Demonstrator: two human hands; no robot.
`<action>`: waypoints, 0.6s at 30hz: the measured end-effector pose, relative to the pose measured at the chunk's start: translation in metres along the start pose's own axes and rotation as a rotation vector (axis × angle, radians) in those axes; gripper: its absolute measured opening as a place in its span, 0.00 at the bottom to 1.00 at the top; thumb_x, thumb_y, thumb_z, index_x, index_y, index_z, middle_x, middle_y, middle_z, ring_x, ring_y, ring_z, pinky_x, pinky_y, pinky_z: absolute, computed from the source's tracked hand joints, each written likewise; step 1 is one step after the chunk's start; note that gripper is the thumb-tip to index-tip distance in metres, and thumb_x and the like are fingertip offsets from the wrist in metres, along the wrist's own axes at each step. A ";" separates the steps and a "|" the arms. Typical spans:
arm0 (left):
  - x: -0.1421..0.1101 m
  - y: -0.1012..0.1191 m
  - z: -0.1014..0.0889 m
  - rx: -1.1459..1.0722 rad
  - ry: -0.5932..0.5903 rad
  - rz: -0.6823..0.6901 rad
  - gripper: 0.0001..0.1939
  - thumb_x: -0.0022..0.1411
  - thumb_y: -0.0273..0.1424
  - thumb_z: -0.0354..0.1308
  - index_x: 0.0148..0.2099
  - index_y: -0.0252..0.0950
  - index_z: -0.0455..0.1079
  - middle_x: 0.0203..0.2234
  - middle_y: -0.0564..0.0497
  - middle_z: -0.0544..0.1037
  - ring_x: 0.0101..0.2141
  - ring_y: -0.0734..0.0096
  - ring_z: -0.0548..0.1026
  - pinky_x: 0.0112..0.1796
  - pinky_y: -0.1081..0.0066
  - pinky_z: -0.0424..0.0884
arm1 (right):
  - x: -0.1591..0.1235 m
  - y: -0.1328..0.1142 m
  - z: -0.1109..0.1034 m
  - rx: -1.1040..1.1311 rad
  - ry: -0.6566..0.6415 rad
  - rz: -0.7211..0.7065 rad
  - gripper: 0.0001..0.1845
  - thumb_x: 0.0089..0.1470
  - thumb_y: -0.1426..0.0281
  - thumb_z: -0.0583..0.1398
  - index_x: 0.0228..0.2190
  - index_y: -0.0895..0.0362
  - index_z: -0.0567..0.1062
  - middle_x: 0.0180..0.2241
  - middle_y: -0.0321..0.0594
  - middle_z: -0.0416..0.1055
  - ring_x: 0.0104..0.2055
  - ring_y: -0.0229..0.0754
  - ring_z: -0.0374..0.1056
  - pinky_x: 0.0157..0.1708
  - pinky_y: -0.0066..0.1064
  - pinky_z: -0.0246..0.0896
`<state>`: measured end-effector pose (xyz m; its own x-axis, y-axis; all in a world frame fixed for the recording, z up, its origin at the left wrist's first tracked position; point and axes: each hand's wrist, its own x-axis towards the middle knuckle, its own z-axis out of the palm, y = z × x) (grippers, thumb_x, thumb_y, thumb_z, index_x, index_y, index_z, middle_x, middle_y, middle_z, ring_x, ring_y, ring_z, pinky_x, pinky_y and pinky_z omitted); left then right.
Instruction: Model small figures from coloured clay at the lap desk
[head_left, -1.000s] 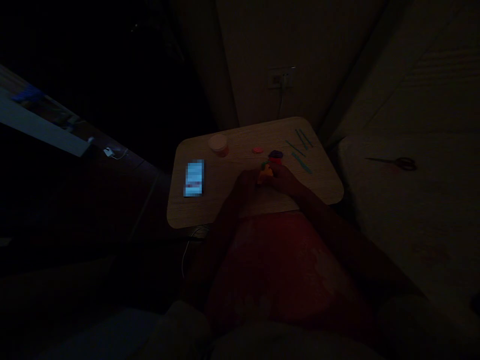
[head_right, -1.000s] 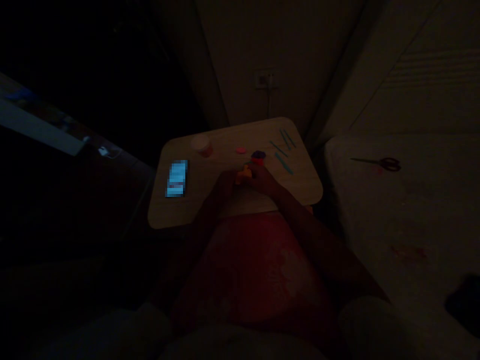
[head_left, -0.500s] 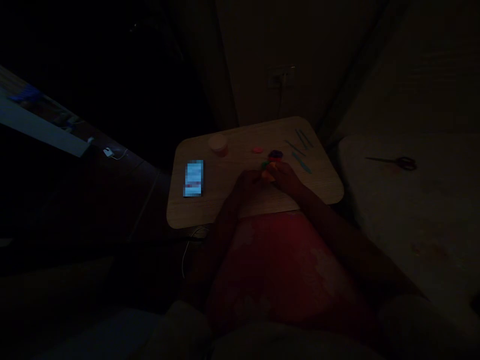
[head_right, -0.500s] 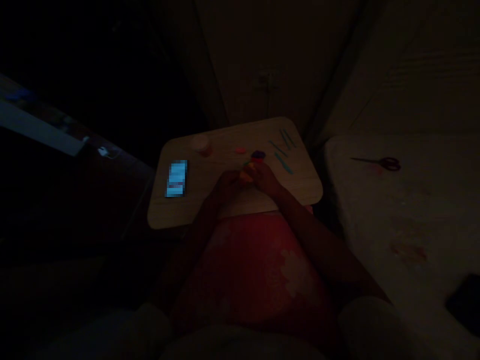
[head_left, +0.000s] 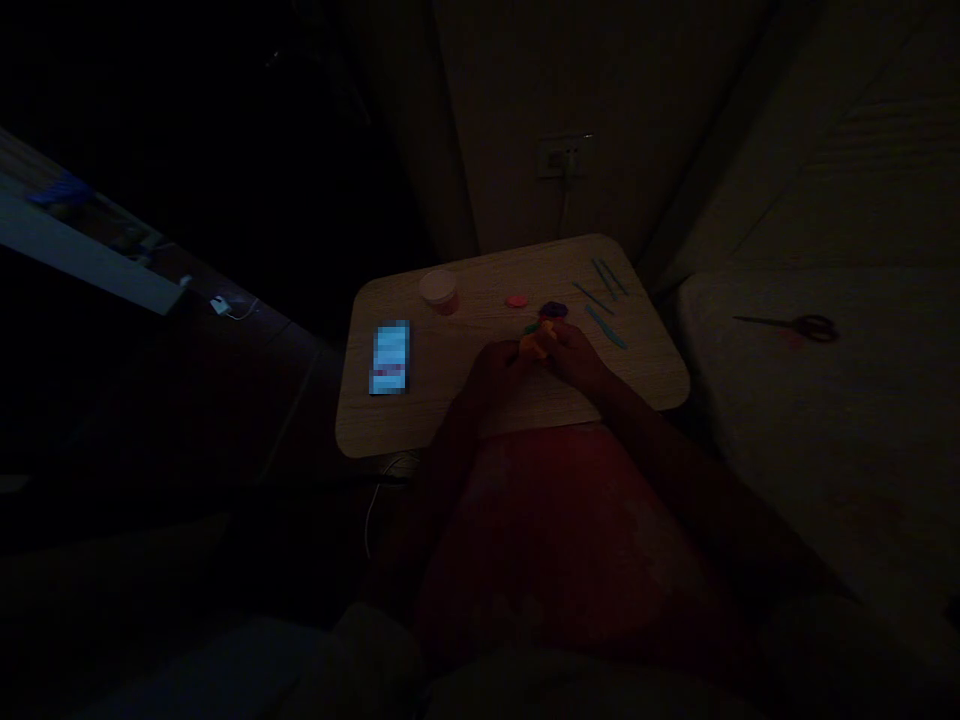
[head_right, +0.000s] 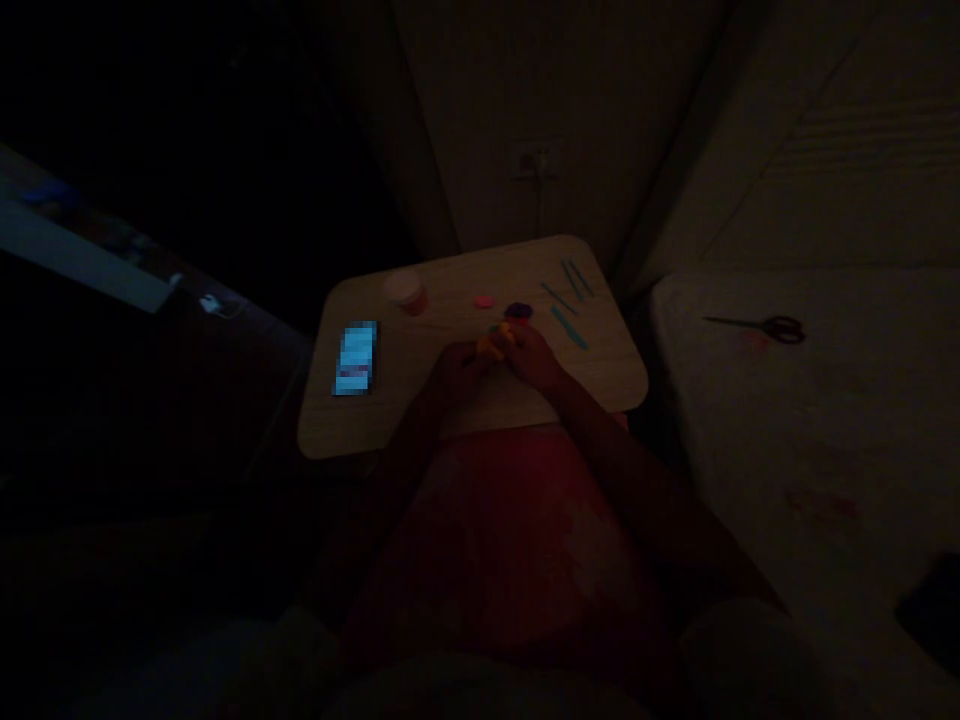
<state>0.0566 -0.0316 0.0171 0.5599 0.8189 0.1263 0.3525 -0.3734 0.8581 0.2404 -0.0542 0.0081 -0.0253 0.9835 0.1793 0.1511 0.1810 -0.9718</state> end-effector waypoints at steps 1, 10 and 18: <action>0.000 0.000 0.000 0.006 -0.001 -0.005 0.29 0.71 0.52 0.52 0.34 0.32 0.77 0.26 0.52 0.75 0.27 0.72 0.68 0.31 0.71 0.60 | 0.000 0.001 0.000 -0.002 -0.005 -0.003 0.38 0.54 0.29 0.58 0.28 0.54 0.71 0.28 0.39 0.71 0.31 0.42 0.65 0.33 0.34 0.63; 0.000 0.000 0.002 0.013 0.004 -0.037 0.29 0.71 0.53 0.52 0.34 0.32 0.76 0.26 0.52 0.75 0.29 0.70 0.70 0.32 0.71 0.63 | -0.002 0.006 -0.002 -0.024 0.035 -0.014 0.34 0.56 0.35 0.61 0.33 0.54 0.74 0.31 0.40 0.72 0.34 0.44 0.66 0.36 0.36 0.65; -0.001 -0.002 0.003 -0.016 0.027 -0.127 0.31 0.71 0.55 0.50 0.26 0.35 0.70 0.21 0.52 0.72 0.26 0.70 0.68 0.31 0.69 0.63 | -0.001 0.013 -0.005 0.102 0.049 0.019 0.30 0.48 0.42 0.70 0.42 0.51 0.78 0.39 0.42 0.76 0.42 0.50 0.71 0.44 0.42 0.70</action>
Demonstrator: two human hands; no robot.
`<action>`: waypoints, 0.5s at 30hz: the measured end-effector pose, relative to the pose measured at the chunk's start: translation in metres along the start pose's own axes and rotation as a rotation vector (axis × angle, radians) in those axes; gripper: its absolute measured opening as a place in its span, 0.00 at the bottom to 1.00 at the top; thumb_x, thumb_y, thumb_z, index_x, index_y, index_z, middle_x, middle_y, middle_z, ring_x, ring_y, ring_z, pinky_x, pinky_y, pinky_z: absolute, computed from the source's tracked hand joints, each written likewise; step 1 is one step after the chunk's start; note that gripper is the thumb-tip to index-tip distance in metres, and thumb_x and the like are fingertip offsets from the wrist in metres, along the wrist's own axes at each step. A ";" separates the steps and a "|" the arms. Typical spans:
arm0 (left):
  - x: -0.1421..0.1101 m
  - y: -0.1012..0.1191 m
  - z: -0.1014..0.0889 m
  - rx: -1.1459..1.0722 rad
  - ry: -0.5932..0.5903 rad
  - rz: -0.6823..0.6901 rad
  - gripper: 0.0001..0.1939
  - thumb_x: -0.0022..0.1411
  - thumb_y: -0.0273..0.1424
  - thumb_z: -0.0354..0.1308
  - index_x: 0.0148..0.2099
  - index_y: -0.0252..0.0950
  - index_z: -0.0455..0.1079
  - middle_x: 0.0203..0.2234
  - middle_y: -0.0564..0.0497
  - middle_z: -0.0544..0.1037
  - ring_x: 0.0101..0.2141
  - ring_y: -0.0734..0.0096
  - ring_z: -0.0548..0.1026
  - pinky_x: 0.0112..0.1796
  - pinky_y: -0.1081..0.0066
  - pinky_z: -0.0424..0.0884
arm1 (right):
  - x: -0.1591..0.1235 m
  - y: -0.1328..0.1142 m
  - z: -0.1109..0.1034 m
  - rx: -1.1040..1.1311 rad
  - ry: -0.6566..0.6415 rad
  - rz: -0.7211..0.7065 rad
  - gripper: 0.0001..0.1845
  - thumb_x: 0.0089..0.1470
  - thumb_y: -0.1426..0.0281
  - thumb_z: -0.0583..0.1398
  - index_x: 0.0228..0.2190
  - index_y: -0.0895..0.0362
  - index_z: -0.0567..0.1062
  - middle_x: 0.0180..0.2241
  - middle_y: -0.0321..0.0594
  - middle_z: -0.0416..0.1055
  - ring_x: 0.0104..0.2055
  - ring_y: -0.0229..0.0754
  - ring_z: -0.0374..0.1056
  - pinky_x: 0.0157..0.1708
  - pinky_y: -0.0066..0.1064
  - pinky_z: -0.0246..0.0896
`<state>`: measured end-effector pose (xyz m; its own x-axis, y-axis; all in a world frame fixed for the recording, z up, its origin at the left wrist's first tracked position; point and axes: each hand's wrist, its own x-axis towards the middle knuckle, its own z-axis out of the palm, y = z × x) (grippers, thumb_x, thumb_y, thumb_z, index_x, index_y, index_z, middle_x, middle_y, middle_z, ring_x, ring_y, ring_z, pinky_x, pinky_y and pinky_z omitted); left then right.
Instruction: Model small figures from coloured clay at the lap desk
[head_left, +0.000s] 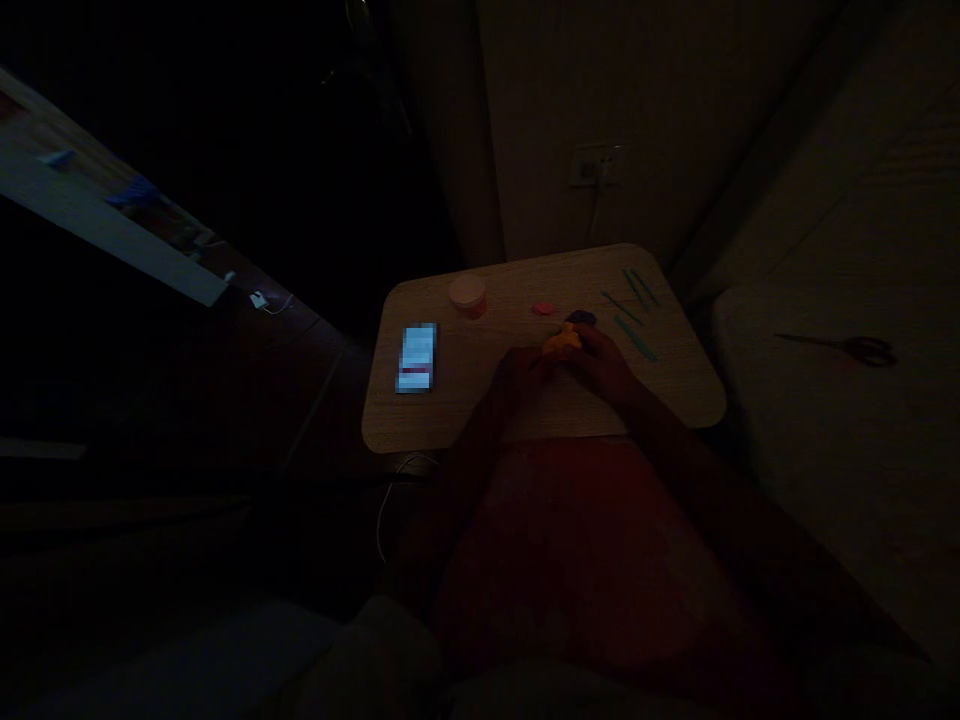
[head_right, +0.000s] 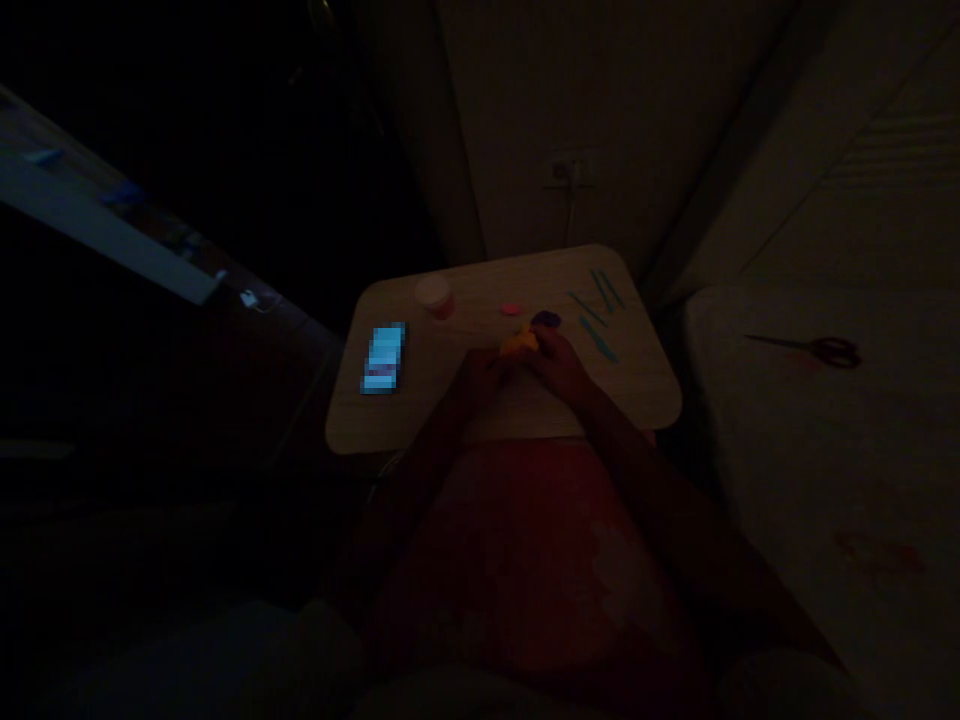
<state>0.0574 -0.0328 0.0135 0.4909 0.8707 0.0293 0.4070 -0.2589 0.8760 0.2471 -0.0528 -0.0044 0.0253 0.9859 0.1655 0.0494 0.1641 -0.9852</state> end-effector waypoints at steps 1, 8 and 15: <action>0.000 0.000 0.000 -0.001 0.001 -0.004 0.31 0.71 0.54 0.49 0.26 0.35 0.70 0.21 0.52 0.72 0.26 0.70 0.68 0.31 0.68 0.63 | 0.000 0.001 -0.001 0.034 0.000 0.017 0.30 0.47 0.43 0.71 0.43 0.51 0.78 0.39 0.43 0.76 0.42 0.50 0.72 0.44 0.42 0.70; -0.002 0.003 -0.001 -0.057 0.059 0.023 0.30 0.71 0.54 0.50 0.26 0.36 0.67 0.21 0.53 0.70 0.26 0.71 0.67 0.31 0.68 0.64 | -0.001 -0.001 -0.001 0.115 -0.014 0.061 0.26 0.48 0.47 0.71 0.40 0.52 0.79 0.34 0.41 0.77 0.38 0.49 0.73 0.38 0.41 0.71; -0.001 -0.002 0.000 -0.231 0.038 0.067 0.28 0.73 0.51 0.45 0.33 0.36 0.73 0.27 0.49 0.76 0.31 0.66 0.73 0.38 0.65 0.71 | 0.001 0.000 -0.002 0.154 -0.017 0.075 0.26 0.49 0.45 0.71 0.35 0.53 0.79 0.34 0.43 0.78 0.36 0.46 0.74 0.35 0.37 0.70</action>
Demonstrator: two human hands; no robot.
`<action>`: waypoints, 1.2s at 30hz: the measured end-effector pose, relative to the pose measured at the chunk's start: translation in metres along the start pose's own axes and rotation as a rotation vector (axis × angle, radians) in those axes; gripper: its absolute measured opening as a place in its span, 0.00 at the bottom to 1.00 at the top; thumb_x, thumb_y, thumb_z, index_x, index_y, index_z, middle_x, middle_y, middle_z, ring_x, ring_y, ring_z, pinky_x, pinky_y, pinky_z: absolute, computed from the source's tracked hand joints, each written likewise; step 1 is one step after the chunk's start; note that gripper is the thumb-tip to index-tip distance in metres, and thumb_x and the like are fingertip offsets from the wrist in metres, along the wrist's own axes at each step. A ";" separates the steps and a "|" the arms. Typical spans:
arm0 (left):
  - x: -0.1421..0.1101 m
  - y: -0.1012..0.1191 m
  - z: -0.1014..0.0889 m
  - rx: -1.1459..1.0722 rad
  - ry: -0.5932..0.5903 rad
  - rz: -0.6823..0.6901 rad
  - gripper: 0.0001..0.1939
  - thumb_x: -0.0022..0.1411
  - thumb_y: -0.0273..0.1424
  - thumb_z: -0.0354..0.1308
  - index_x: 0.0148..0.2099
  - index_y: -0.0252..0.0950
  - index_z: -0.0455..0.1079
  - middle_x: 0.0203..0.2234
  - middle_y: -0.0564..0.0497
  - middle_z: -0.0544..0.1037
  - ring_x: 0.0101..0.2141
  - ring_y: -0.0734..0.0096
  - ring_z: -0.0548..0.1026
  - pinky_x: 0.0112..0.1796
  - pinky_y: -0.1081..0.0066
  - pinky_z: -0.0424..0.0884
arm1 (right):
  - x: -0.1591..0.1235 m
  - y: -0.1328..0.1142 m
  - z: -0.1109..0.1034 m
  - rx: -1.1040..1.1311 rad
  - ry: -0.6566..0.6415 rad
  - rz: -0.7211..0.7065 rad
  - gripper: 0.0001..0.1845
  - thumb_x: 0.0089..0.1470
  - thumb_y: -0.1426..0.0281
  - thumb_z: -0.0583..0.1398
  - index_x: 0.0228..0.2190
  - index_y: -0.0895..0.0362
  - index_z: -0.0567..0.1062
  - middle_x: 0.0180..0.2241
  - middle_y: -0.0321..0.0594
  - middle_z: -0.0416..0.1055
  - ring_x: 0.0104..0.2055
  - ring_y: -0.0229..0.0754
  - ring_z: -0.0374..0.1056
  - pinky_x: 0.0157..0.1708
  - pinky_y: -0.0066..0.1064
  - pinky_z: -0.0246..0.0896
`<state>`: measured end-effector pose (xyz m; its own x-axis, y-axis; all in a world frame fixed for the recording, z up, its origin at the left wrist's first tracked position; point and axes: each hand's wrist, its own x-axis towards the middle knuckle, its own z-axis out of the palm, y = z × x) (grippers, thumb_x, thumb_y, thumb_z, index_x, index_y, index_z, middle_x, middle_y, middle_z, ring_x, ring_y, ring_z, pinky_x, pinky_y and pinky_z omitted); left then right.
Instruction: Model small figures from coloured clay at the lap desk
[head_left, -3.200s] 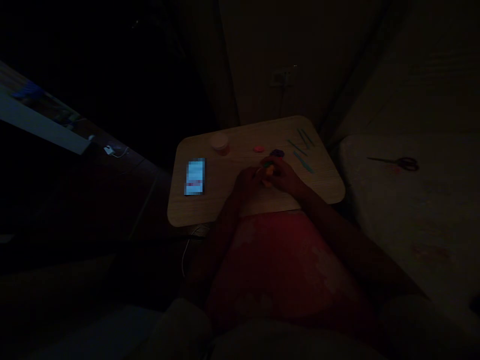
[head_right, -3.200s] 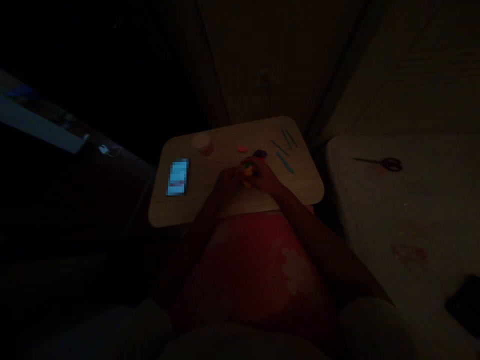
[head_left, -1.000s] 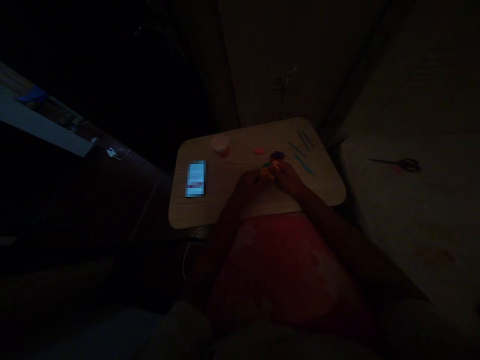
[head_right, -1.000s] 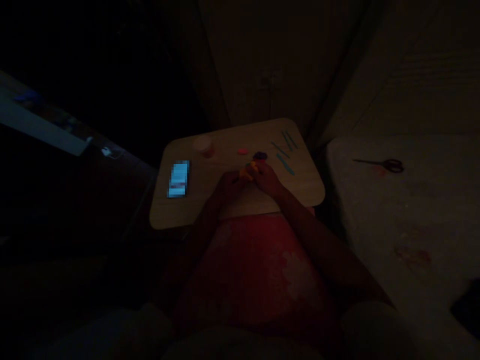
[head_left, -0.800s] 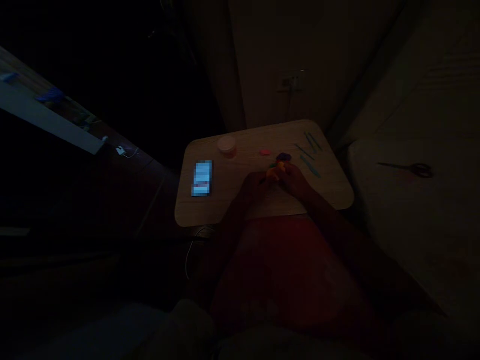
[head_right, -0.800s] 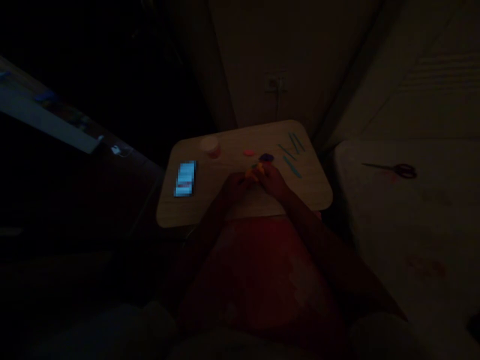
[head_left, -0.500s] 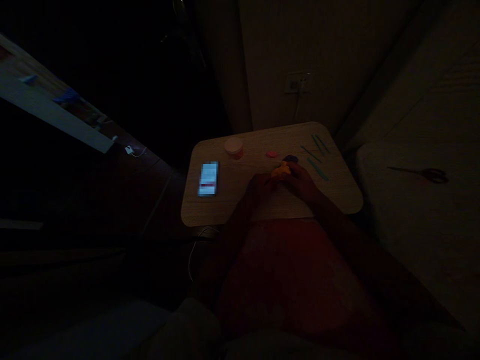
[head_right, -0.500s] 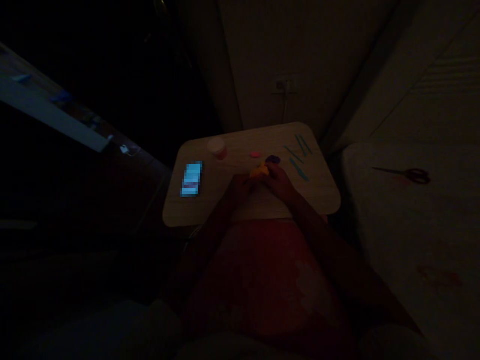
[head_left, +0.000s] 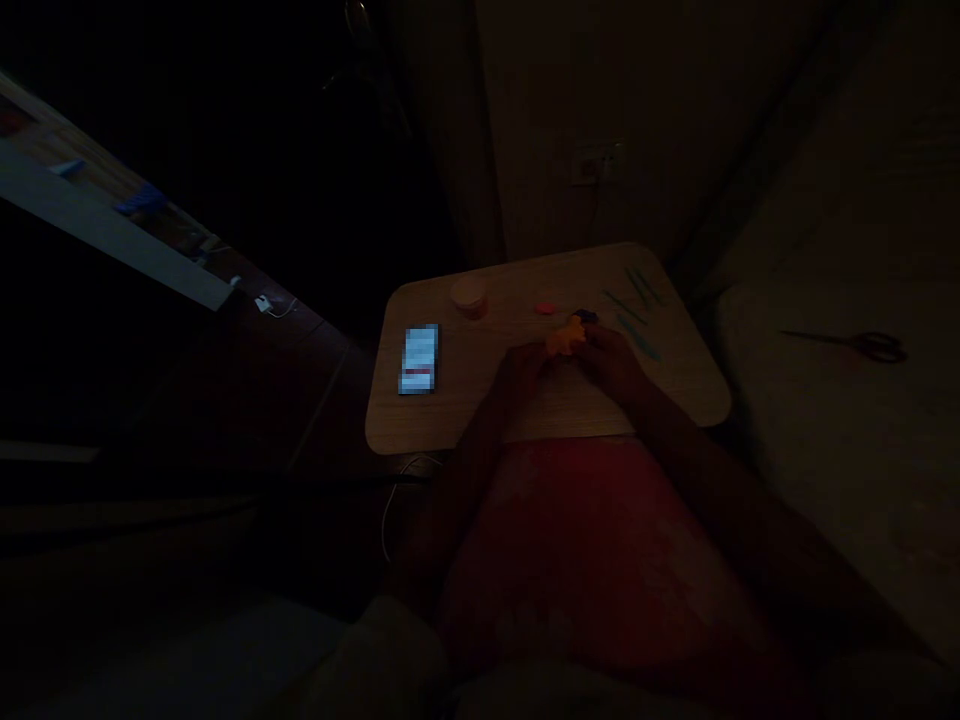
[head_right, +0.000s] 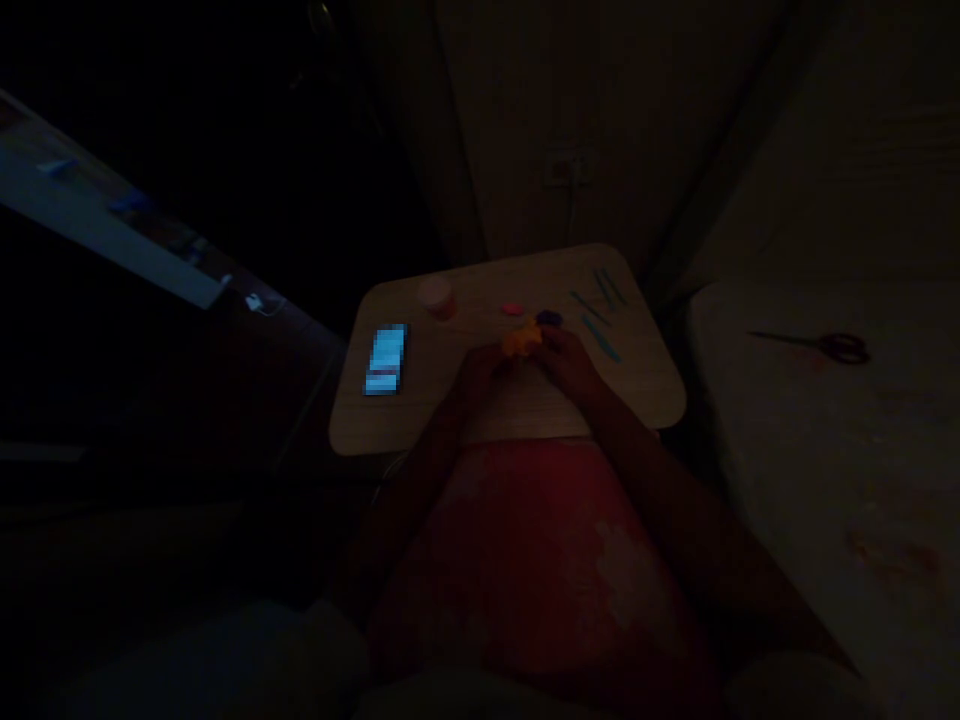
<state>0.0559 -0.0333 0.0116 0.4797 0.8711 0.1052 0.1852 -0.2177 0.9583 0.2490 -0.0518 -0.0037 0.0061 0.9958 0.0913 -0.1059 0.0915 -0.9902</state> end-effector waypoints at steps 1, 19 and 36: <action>0.000 0.000 0.000 -0.004 -0.002 0.002 0.28 0.73 0.51 0.44 0.33 0.36 0.73 0.28 0.48 0.77 0.32 0.65 0.73 0.39 0.65 0.71 | 0.001 0.001 -0.001 0.018 0.012 0.005 0.27 0.48 0.43 0.71 0.35 0.53 0.79 0.34 0.43 0.78 0.35 0.46 0.73 0.35 0.37 0.70; 0.004 -0.002 0.000 0.148 -0.015 0.037 0.25 0.74 0.51 0.52 0.44 0.33 0.77 0.36 0.46 0.82 0.37 0.64 0.77 0.39 0.68 0.71 | 0.001 0.005 0.001 -0.240 0.005 -0.099 0.24 0.52 0.48 0.70 0.39 0.55 0.81 0.36 0.43 0.79 0.37 0.47 0.73 0.39 0.39 0.71; 0.005 0.004 -0.002 0.125 0.009 0.034 0.21 0.67 0.45 0.60 0.38 0.30 0.80 0.29 0.50 0.79 0.31 0.70 0.73 0.34 0.72 0.68 | 0.000 0.011 -0.001 -0.009 -0.153 -0.005 0.26 0.51 0.49 0.72 0.44 0.53 0.80 0.41 0.43 0.79 0.44 0.50 0.75 0.44 0.40 0.73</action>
<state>0.0571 -0.0285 0.0165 0.4797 0.8662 0.1399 0.2746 -0.2996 0.9137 0.2484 -0.0511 -0.0151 -0.1450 0.9832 0.1111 -0.0970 0.0976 -0.9905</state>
